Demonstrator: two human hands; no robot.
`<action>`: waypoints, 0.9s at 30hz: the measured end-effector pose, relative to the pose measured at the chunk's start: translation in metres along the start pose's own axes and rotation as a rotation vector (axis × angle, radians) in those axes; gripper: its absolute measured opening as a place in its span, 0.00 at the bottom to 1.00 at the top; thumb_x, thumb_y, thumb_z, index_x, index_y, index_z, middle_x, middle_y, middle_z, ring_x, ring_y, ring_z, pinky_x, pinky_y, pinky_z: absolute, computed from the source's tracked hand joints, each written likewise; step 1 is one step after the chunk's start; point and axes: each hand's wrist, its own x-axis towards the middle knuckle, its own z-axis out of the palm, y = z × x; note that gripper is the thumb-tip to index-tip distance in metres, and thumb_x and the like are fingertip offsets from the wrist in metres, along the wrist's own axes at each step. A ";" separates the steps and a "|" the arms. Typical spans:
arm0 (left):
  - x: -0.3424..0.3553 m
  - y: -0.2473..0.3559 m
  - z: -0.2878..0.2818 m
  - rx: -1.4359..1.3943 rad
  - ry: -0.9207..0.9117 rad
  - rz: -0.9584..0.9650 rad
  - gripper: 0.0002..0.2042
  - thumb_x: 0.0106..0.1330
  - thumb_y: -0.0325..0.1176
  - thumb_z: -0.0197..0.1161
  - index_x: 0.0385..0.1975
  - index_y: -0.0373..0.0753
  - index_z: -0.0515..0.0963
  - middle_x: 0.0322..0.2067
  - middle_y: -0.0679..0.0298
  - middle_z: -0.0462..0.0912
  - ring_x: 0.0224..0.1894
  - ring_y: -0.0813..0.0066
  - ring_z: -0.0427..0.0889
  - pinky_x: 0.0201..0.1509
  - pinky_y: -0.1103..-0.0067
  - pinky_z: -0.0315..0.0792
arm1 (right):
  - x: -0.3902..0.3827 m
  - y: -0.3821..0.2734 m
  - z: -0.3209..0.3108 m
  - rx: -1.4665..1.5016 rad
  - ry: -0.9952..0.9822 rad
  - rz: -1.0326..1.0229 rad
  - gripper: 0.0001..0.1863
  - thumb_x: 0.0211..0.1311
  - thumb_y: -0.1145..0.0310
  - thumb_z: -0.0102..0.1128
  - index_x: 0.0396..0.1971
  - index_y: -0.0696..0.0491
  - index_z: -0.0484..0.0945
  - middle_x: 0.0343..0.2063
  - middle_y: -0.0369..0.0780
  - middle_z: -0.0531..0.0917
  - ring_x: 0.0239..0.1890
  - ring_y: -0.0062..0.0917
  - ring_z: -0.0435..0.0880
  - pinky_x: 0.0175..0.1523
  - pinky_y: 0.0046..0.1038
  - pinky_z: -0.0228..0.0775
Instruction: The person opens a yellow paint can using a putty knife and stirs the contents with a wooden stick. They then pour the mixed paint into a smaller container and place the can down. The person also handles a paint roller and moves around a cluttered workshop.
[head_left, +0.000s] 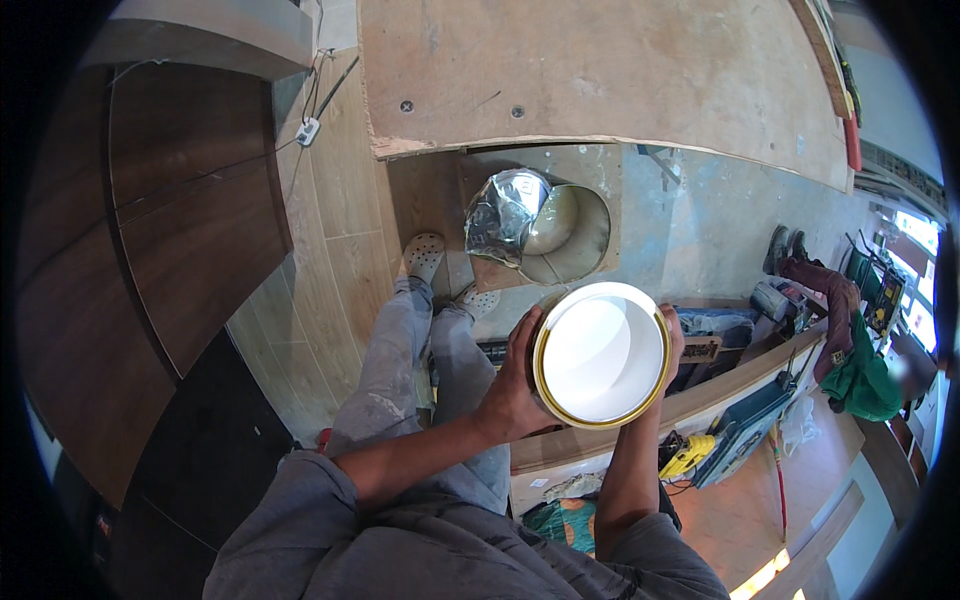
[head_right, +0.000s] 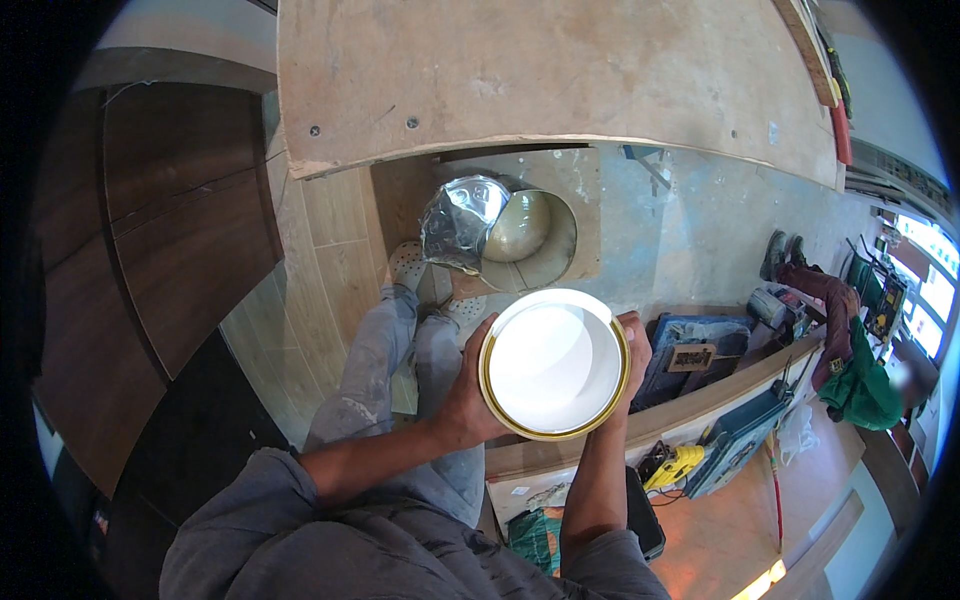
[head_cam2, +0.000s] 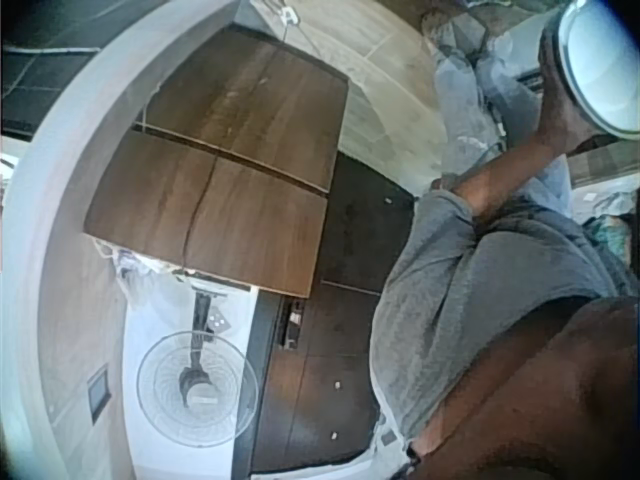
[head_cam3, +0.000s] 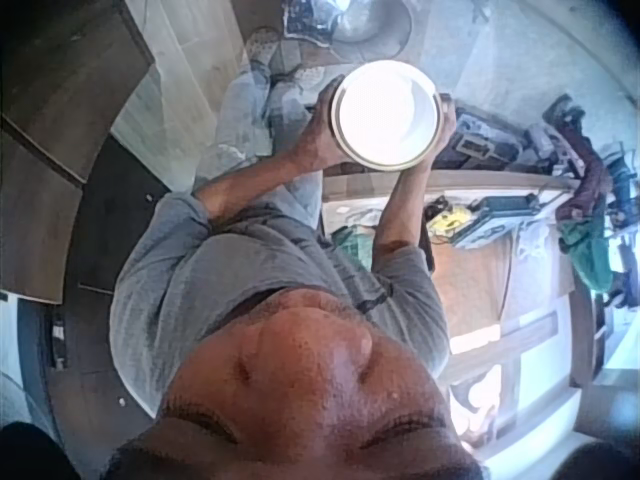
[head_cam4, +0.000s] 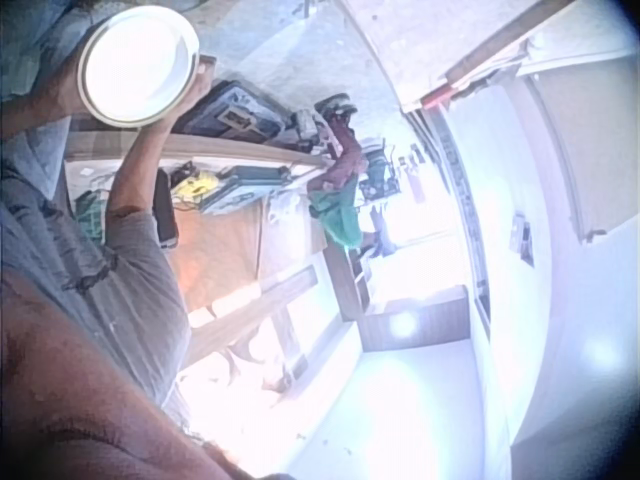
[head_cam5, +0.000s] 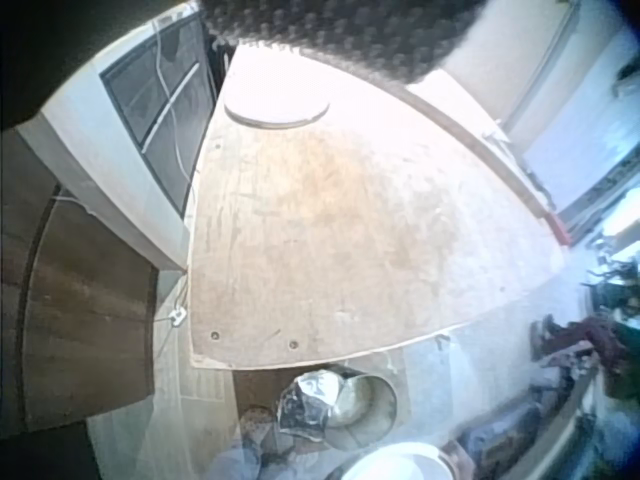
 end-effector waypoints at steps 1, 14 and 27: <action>0.000 0.002 -0.001 0.016 0.005 0.019 0.72 0.38 0.46 0.87 0.74 0.36 0.31 0.73 0.44 0.42 0.76 0.42 0.45 0.79 0.57 0.50 | -0.001 -0.002 -0.002 -0.007 -0.016 -0.027 0.21 0.77 0.58 0.44 0.25 0.56 0.69 0.24 0.35 0.72 0.27 0.17 0.70 0.35 0.22 0.64; -0.011 0.020 0.005 0.103 0.149 0.156 0.64 0.42 0.39 0.84 0.74 0.33 0.40 0.72 0.42 0.46 0.75 0.41 0.49 0.77 0.58 0.53 | -0.008 -0.002 0.002 -0.133 0.085 -0.318 0.20 0.74 0.58 0.45 0.27 0.58 0.72 0.27 0.38 0.73 0.31 0.22 0.71 0.40 0.27 0.65; -0.026 0.030 0.015 0.112 0.175 0.304 0.56 0.48 0.37 0.81 0.73 0.30 0.47 0.71 0.38 0.50 0.74 0.36 0.52 0.75 0.53 0.56 | -0.026 0.009 -0.032 0.682 -0.300 -0.207 0.16 0.76 0.63 0.50 0.57 0.54 0.72 0.48 0.35 0.82 0.53 0.23 0.79 0.63 0.31 0.70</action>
